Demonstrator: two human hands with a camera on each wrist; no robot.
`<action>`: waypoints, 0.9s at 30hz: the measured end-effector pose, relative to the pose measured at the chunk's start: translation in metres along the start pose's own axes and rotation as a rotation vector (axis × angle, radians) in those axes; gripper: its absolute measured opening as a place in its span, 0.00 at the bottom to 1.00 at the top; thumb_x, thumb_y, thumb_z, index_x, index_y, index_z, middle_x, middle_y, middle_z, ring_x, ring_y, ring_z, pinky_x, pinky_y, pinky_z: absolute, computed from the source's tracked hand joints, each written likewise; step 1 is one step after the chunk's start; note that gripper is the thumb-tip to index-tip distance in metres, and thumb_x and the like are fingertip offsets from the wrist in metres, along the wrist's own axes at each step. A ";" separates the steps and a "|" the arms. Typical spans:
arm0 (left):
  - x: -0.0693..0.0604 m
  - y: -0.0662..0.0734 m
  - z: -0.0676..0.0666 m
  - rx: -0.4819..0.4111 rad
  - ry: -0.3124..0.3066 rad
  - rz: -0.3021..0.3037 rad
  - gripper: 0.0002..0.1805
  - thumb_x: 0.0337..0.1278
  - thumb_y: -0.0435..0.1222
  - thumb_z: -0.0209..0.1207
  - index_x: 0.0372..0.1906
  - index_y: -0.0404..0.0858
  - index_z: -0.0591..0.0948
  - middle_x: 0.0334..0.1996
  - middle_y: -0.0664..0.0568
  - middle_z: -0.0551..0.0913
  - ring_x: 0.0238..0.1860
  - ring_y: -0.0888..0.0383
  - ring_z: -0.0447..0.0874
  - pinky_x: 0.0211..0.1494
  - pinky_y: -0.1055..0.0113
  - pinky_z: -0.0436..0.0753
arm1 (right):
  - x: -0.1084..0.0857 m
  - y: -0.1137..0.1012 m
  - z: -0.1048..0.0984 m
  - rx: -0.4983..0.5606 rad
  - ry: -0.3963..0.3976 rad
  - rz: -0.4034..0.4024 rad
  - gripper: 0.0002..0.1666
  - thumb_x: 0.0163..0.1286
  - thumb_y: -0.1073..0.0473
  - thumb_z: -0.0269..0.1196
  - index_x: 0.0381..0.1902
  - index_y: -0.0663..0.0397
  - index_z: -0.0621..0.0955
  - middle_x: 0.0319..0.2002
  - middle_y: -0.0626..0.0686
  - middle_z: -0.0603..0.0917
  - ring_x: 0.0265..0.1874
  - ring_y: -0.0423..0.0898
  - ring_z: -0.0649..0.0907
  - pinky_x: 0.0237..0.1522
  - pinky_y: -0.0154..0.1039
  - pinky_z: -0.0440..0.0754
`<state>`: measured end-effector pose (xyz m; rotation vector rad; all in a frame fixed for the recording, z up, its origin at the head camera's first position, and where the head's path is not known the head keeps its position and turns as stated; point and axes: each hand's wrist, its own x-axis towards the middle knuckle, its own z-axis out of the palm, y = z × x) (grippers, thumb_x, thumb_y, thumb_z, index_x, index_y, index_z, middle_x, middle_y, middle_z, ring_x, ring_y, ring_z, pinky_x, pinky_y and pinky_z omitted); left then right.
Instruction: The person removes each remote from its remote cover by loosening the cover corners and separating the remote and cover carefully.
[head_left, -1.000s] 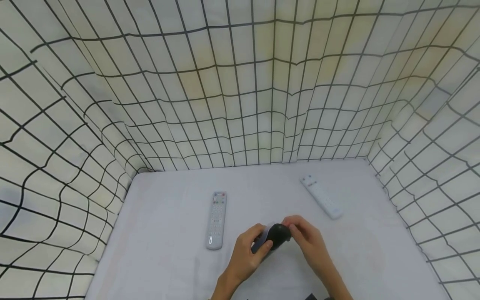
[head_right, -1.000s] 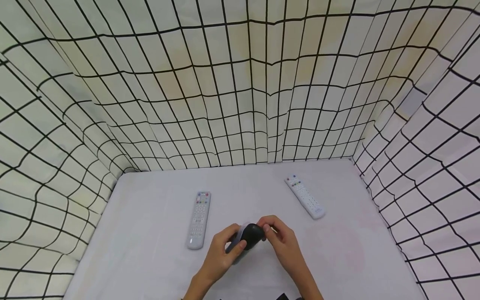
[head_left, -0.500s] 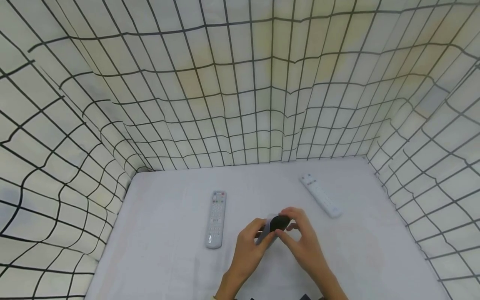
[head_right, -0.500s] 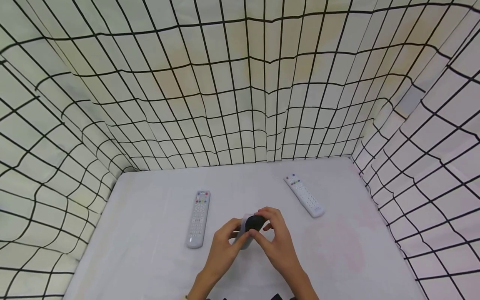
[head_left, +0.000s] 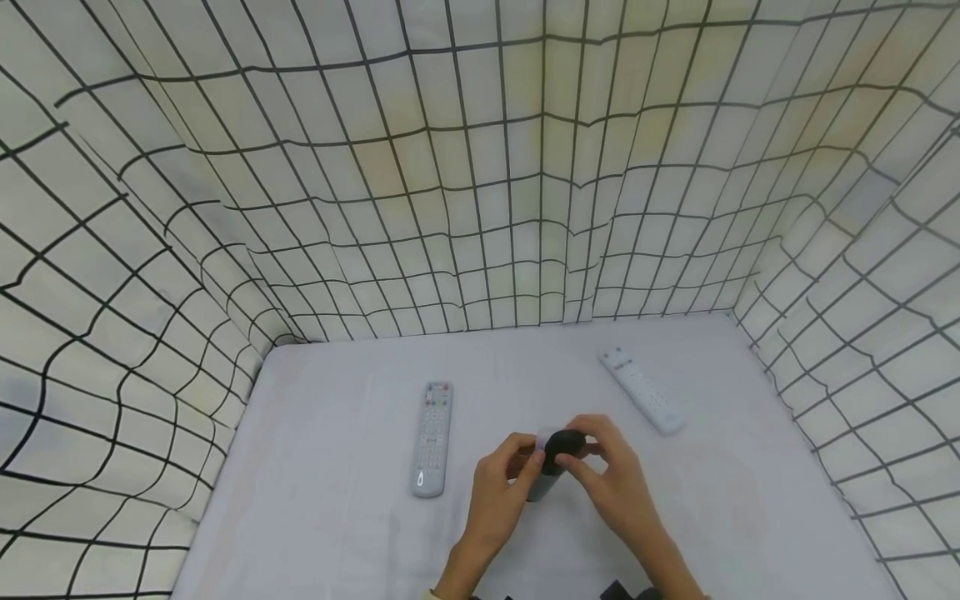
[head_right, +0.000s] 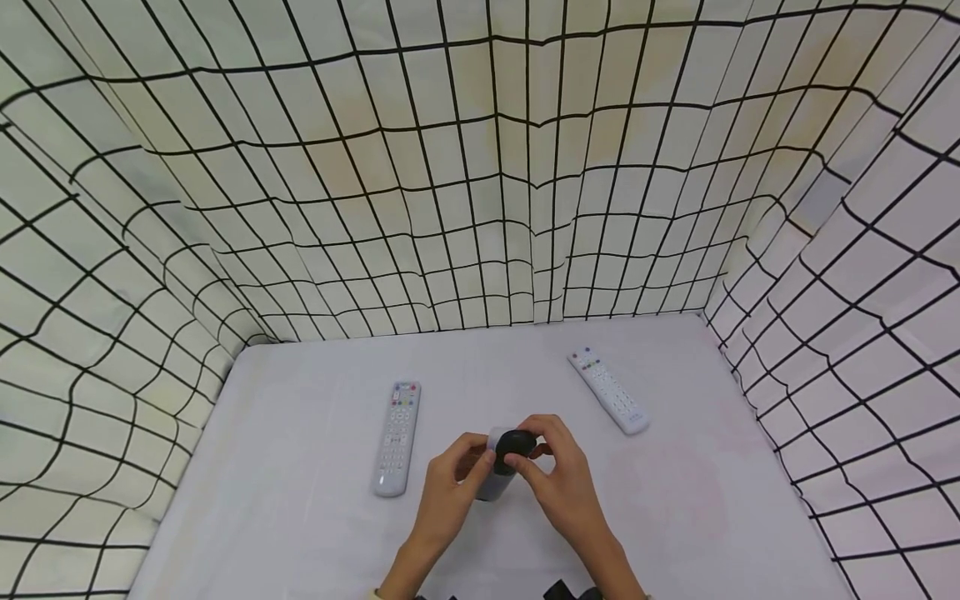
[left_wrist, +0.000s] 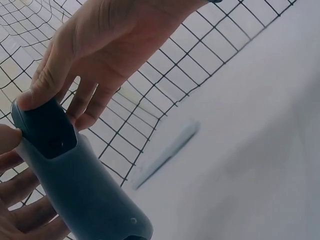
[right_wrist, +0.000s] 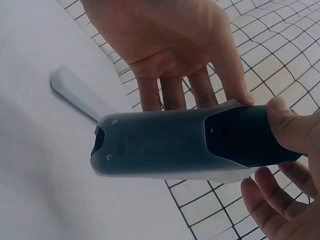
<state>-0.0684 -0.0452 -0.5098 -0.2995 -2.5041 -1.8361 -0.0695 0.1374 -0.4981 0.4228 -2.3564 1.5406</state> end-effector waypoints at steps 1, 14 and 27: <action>0.000 0.000 0.001 -0.019 0.013 -0.014 0.10 0.77 0.45 0.59 0.50 0.45 0.84 0.43 0.52 0.92 0.45 0.56 0.93 0.50 0.69 0.87 | 0.000 -0.001 0.000 -0.004 0.001 0.000 0.24 0.60 0.67 0.76 0.53 0.50 0.81 0.49 0.45 0.84 0.47 0.37 0.82 0.48 0.34 0.87; 0.004 0.000 0.004 0.033 0.176 -0.113 0.04 0.73 0.39 0.62 0.38 0.47 0.85 0.37 0.57 0.93 0.44 0.58 0.93 0.53 0.56 0.89 | -0.008 -0.007 -0.001 -0.072 0.005 -0.082 0.28 0.53 0.69 0.79 0.50 0.47 0.82 0.44 0.41 0.86 0.42 0.38 0.85 0.49 0.26 0.82; 0.010 -0.012 0.001 0.158 0.281 -0.171 0.07 0.66 0.35 0.64 0.31 0.48 0.84 0.36 0.55 0.92 0.42 0.59 0.91 0.50 0.59 0.90 | -0.014 -0.009 -0.002 0.017 -0.012 -0.204 0.32 0.46 0.77 0.79 0.48 0.53 0.82 0.45 0.49 0.86 0.46 0.39 0.85 0.56 0.23 0.81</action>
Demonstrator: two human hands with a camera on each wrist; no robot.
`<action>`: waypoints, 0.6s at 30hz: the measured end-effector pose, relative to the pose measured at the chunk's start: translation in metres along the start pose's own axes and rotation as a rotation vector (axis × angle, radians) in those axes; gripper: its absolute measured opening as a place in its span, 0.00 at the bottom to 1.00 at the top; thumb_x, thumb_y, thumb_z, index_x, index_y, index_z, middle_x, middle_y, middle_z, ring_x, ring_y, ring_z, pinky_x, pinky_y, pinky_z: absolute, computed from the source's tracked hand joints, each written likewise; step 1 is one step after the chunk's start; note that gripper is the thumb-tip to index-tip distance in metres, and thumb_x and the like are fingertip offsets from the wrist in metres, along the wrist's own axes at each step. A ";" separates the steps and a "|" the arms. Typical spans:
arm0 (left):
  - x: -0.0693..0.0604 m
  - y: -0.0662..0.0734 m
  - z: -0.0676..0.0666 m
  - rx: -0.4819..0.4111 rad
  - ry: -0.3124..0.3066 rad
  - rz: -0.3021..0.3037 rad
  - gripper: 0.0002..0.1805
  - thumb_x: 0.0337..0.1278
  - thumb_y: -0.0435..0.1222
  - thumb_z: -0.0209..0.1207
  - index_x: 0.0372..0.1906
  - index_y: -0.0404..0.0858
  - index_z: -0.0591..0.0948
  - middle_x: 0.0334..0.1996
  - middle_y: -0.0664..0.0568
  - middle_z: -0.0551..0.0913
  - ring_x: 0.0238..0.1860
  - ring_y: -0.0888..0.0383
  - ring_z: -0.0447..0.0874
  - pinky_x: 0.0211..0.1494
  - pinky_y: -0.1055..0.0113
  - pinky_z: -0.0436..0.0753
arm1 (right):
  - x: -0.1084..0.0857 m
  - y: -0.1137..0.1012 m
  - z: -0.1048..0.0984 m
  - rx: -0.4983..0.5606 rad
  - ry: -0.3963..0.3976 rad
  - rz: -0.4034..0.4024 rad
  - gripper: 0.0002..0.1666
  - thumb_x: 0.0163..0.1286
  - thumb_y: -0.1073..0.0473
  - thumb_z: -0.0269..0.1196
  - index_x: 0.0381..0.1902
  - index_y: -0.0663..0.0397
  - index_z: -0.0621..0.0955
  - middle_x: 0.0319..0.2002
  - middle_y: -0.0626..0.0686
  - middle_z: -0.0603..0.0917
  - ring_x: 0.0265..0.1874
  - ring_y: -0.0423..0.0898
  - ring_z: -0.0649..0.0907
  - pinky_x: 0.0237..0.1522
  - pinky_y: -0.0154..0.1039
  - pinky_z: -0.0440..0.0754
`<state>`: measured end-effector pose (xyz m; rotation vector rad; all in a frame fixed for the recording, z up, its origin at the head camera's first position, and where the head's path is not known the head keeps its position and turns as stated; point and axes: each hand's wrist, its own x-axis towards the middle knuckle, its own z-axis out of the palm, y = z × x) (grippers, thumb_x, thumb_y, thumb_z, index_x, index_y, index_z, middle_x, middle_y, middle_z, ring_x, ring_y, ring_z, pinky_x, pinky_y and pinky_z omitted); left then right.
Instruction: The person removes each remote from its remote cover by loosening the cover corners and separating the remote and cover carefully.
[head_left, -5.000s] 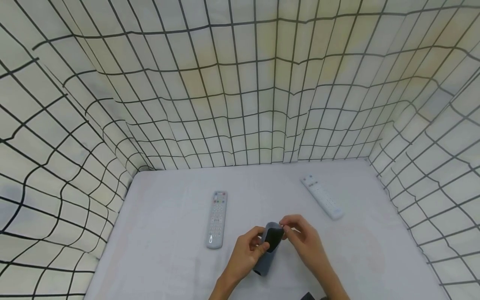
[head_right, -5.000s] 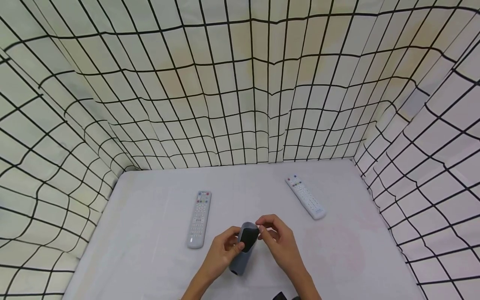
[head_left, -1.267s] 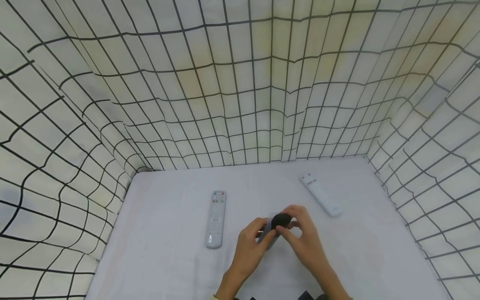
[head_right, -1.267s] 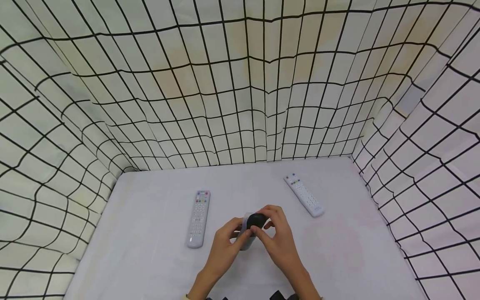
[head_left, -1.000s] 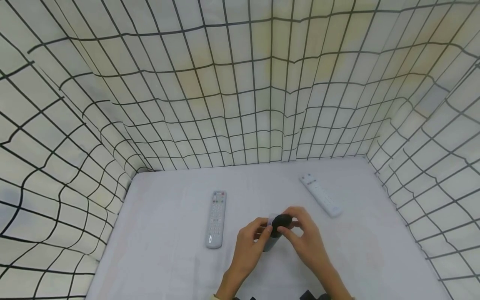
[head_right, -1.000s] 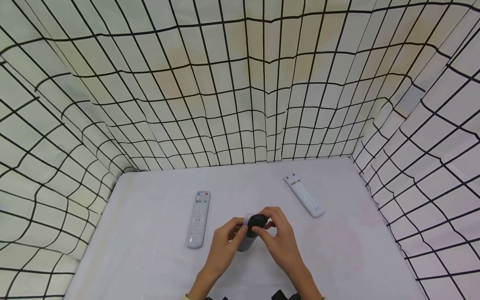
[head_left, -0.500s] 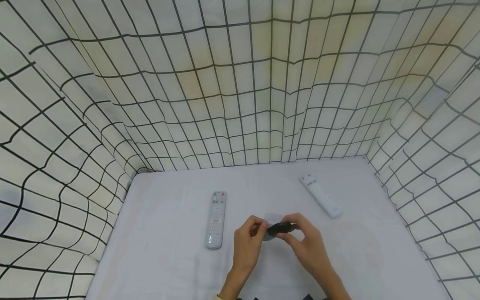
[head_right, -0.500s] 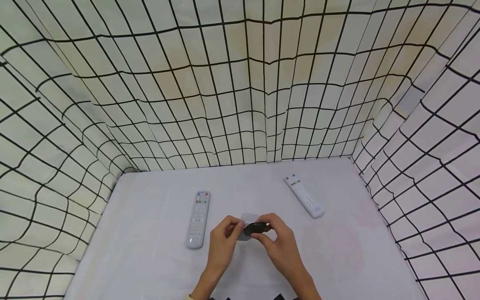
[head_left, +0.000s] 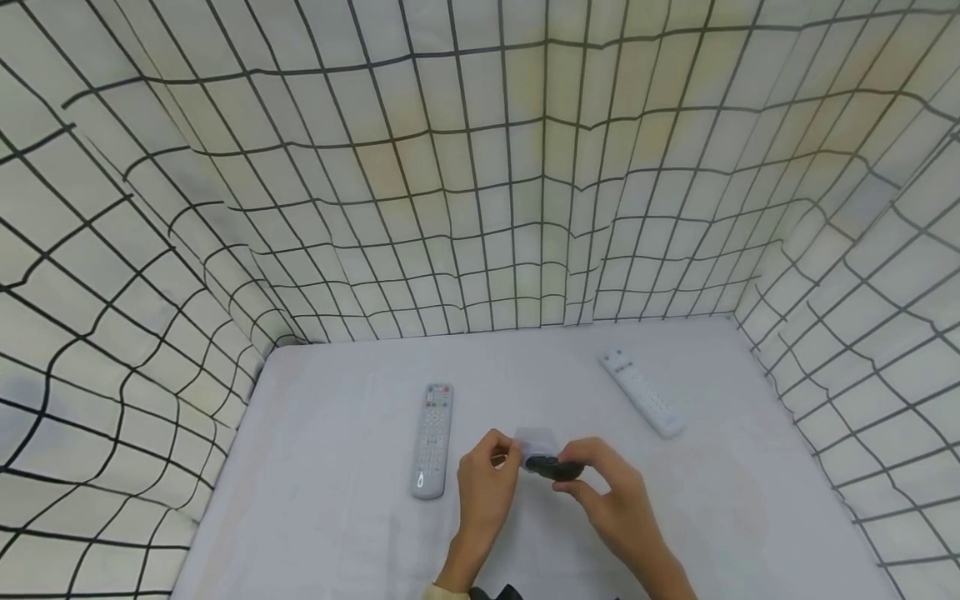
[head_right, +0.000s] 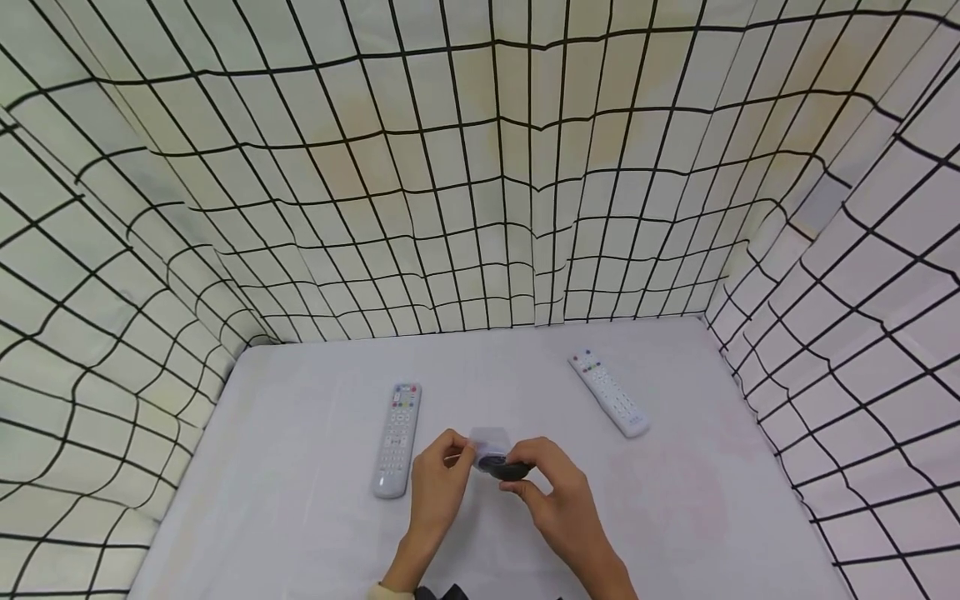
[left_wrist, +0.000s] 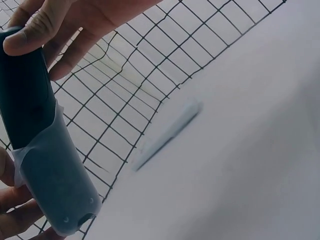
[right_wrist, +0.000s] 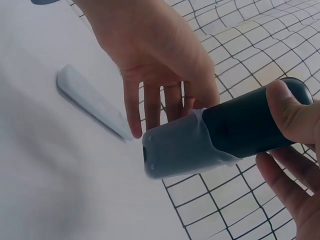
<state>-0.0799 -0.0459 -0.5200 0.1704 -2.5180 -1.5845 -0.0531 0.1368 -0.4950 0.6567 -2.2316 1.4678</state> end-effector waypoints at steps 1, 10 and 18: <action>0.001 0.000 0.000 0.005 0.006 -0.003 0.07 0.66 0.36 0.64 0.30 0.48 0.84 0.35 0.56 0.92 0.42 0.60 0.91 0.50 0.60 0.89 | -0.001 0.000 0.000 0.001 0.003 -0.008 0.32 0.46 0.78 0.79 0.48 0.53 0.83 0.45 0.49 0.86 0.46 0.39 0.85 0.56 0.23 0.80; 0.005 0.005 -0.007 -0.112 -0.178 -0.137 0.10 0.73 0.41 0.59 0.48 0.40 0.83 0.53 0.45 0.87 0.51 0.53 0.86 0.48 0.59 0.88 | -0.003 0.000 0.003 0.025 0.037 -0.117 0.33 0.43 0.81 0.78 0.47 0.54 0.85 0.47 0.53 0.86 0.49 0.41 0.83 0.58 0.24 0.80; -0.006 0.009 -0.012 -0.465 -0.448 -0.393 0.43 0.79 0.57 0.50 0.80 0.34 0.50 0.67 0.31 0.73 0.53 0.50 0.88 0.51 0.53 0.91 | -0.006 0.004 0.009 0.023 0.016 -0.188 0.30 0.43 0.83 0.77 0.44 0.56 0.86 0.48 0.56 0.84 0.50 0.46 0.81 0.61 0.24 0.78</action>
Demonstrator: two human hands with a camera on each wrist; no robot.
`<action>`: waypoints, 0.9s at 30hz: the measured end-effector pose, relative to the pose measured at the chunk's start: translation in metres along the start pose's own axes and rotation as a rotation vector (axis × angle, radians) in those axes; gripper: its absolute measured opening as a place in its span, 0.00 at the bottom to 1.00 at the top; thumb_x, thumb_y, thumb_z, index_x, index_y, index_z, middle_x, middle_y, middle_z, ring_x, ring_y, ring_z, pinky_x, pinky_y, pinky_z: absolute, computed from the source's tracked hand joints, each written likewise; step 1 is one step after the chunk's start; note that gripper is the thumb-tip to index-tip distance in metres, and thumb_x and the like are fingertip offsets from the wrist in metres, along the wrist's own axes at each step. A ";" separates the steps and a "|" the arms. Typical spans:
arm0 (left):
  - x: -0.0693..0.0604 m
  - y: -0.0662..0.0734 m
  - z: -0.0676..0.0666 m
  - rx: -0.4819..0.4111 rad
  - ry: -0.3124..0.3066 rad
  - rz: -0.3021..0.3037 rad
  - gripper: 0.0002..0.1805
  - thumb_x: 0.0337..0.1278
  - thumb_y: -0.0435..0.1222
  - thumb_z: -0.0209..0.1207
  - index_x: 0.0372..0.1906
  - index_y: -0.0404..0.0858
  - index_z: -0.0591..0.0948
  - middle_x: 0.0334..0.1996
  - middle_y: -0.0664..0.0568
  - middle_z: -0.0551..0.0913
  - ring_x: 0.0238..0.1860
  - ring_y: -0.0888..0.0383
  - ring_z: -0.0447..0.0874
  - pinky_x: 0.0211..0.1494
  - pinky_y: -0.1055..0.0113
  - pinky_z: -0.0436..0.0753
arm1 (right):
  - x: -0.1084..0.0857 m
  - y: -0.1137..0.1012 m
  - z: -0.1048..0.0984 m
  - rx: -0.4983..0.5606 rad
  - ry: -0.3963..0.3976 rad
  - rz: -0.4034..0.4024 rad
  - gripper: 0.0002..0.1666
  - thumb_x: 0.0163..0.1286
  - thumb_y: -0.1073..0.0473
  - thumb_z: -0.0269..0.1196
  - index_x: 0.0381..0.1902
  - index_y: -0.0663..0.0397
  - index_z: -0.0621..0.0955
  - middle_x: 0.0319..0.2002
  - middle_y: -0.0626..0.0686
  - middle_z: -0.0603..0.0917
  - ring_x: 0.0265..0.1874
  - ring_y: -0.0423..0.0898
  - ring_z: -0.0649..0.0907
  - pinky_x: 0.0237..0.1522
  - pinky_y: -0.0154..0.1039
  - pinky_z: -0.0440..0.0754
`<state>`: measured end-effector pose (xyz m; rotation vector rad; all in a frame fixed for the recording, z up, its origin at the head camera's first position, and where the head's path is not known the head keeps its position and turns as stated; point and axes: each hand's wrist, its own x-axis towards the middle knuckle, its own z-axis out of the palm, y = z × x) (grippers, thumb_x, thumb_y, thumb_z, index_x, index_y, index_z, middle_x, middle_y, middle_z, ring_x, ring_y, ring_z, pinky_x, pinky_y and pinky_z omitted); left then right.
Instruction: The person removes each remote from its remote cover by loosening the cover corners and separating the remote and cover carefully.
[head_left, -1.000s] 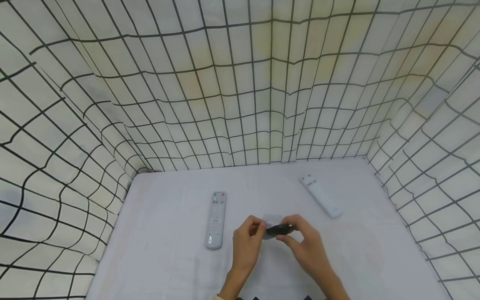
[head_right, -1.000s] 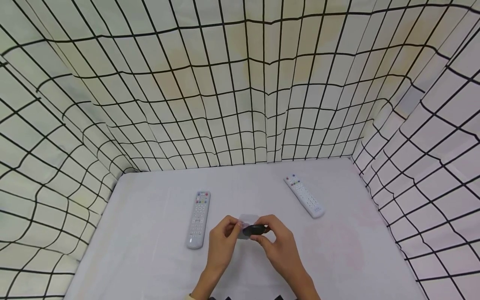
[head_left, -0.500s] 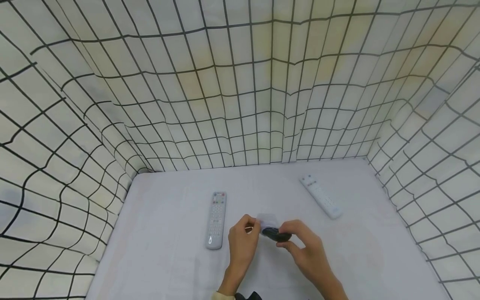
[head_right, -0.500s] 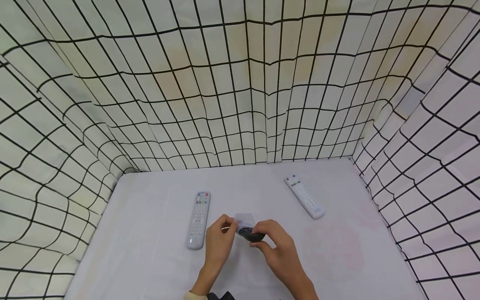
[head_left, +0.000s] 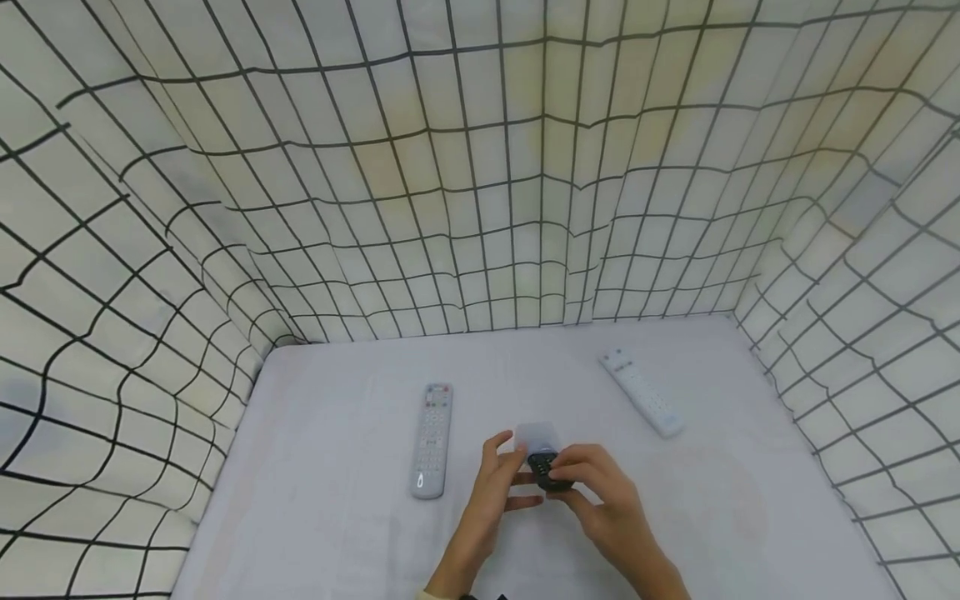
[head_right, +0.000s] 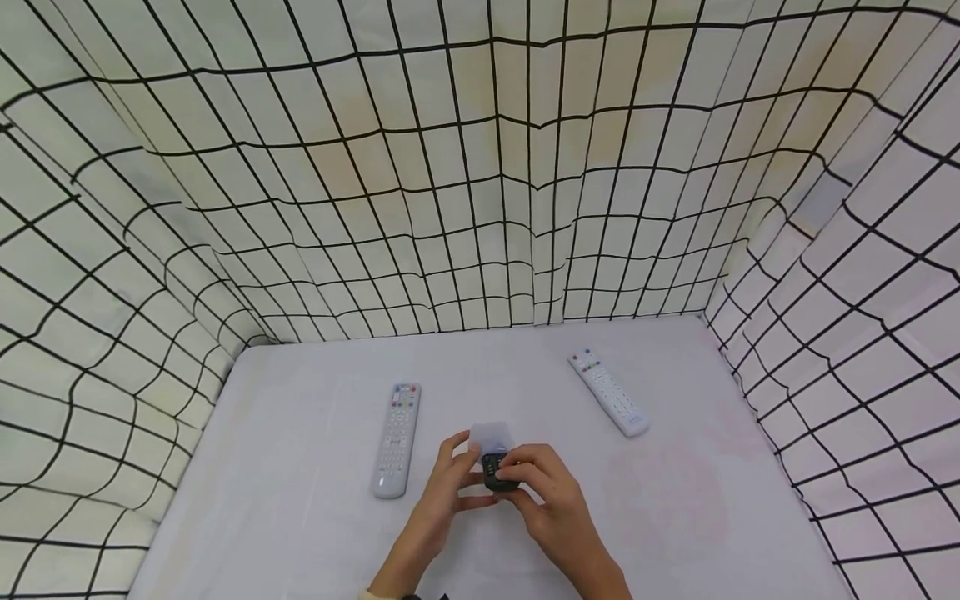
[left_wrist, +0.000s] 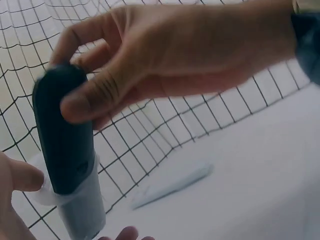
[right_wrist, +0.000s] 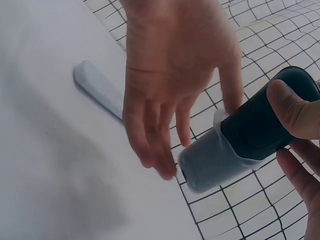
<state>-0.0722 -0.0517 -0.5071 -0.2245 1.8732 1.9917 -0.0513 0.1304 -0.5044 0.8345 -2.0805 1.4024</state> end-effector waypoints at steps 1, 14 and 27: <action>-0.001 0.000 0.000 -0.032 -0.026 -0.020 0.45 0.78 0.57 0.50 0.81 0.33 0.47 0.67 0.31 0.74 0.52 0.51 0.88 0.51 0.52 0.91 | -0.001 0.001 0.001 -0.002 -0.007 -0.005 0.30 0.44 0.83 0.76 0.44 0.56 0.86 0.48 0.56 0.83 0.51 0.47 0.81 0.62 0.24 0.78; -0.005 -0.001 -0.002 -0.175 -0.043 -0.038 0.43 0.76 0.46 0.55 0.81 0.30 0.47 0.63 0.32 0.79 0.47 0.57 0.90 0.53 0.55 0.90 | -0.012 0.010 0.005 0.026 -0.099 0.157 0.30 0.59 0.72 0.75 0.58 0.55 0.79 0.55 0.53 0.82 0.56 0.43 0.81 0.62 0.26 0.79; -0.004 -0.003 -0.002 -0.023 -0.083 0.012 0.42 0.71 0.38 0.58 0.83 0.40 0.53 0.67 0.30 0.77 0.53 0.52 0.88 0.45 0.62 0.88 | -0.006 0.019 0.005 -0.001 -0.116 0.516 0.19 0.69 0.64 0.70 0.56 0.47 0.82 0.51 0.45 0.87 0.47 0.38 0.85 0.49 0.35 0.88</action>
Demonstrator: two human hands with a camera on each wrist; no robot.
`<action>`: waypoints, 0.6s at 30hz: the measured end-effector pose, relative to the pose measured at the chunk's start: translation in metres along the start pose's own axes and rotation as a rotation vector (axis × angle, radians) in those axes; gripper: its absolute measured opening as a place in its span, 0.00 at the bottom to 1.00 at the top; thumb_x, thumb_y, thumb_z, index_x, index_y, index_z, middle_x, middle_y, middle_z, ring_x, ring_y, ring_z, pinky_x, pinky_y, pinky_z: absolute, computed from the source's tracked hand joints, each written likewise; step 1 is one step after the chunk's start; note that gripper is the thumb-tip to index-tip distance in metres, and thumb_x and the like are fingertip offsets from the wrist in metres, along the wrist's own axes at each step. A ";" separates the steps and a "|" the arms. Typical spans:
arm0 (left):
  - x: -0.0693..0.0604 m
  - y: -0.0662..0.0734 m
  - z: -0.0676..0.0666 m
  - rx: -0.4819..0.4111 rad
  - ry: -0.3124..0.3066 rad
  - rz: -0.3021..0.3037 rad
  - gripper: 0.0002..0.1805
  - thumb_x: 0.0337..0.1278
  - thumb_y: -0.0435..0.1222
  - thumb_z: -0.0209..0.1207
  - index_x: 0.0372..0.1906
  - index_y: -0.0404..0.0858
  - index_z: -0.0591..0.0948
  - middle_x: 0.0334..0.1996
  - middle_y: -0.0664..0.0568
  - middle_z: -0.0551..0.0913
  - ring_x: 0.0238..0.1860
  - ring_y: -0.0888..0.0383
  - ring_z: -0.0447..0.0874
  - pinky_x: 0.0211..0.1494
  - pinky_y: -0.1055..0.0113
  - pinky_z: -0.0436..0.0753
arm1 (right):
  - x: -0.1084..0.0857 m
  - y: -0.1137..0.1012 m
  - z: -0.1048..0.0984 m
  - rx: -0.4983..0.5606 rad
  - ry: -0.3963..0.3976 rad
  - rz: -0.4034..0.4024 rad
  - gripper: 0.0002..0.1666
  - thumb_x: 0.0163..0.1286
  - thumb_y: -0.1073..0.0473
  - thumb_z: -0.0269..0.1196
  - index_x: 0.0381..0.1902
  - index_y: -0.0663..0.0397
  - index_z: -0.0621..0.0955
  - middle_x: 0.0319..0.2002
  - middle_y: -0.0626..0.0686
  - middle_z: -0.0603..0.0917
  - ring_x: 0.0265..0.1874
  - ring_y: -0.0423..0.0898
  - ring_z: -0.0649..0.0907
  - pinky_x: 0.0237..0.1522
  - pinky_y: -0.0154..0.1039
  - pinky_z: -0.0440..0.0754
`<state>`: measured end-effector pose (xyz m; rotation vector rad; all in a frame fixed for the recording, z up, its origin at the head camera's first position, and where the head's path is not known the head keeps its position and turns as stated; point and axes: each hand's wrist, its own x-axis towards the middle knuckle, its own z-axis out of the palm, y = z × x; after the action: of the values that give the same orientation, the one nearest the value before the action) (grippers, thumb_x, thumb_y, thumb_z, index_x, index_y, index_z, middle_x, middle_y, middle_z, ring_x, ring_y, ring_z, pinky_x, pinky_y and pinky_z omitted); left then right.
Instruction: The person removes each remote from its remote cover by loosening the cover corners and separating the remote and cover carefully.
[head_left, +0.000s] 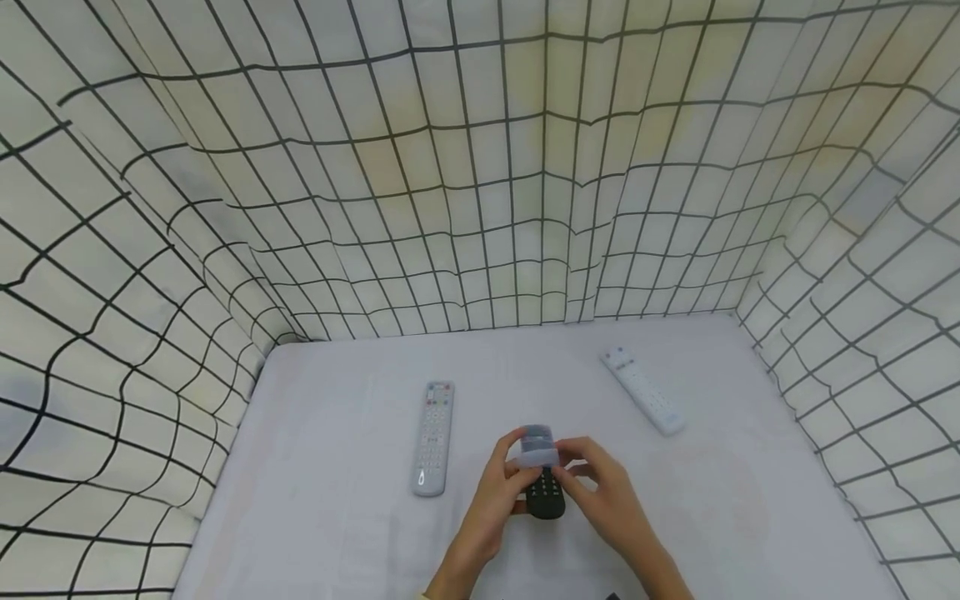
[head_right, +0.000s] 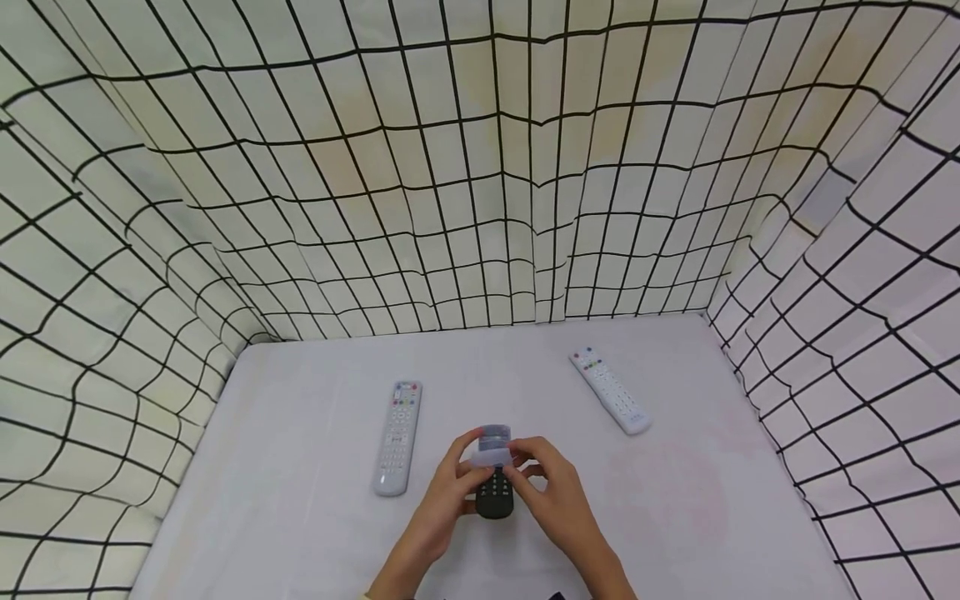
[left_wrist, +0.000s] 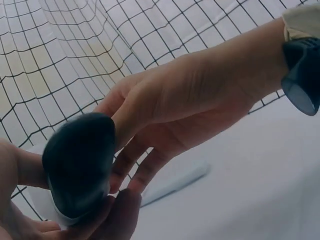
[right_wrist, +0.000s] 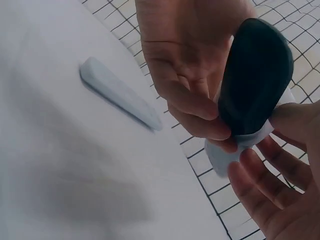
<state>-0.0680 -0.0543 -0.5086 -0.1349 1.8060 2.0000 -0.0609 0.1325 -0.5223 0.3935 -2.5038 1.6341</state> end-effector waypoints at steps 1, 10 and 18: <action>0.000 0.000 0.001 0.004 0.001 0.001 0.43 0.70 0.38 0.59 0.83 0.41 0.51 0.68 0.29 0.76 0.54 0.51 0.88 0.45 0.63 0.87 | 0.000 0.001 0.001 -0.004 0.009 -0.008 0.18 0.69 0.65 0.71 0.55 0.47 0.83 0.50 0.45 0.87 0.47 0.37 0.85 0.49 0.35 0.88; -0.003 -0.004 0.011 -0.088 0.047 -0.073 0.52 0.67 0.40 0.65 0.82 0.32 0.44 0.76 0.29 0.67 0.60 0.52 0.84 0.56 0.61 0.85 | 0.003 0.006 0.014 -0.014 0.125 -0.018 0.15 0.66 0.72 0.70 0.44 0.47 0.83 0.43 0.42 0.87 0.46 0.36 0.85 0.48 0.34 0.89; -0.006 -0.011 0.012 -0.067 0.011 -0.051 0.43 0.67 0.33 0.64 0.81 0.33 0.57 0.56 0.35 0.87 0.45 0.60 0.88 0.43 0.68 0.83 | 0.004 0.011 0.014 -0.117 0.227 -0.063 0.16 0.63 0.73 0.72 0.42 0.49 0.84 0.39 0.42 0.87 0.41 0.38 0.86 0.43 0.30 0.88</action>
<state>-0.0559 -0.0437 -0.5145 -0.2100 1.7259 2.0283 -0.0677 0.1229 -0.5371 0.2548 -2.3781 1.4145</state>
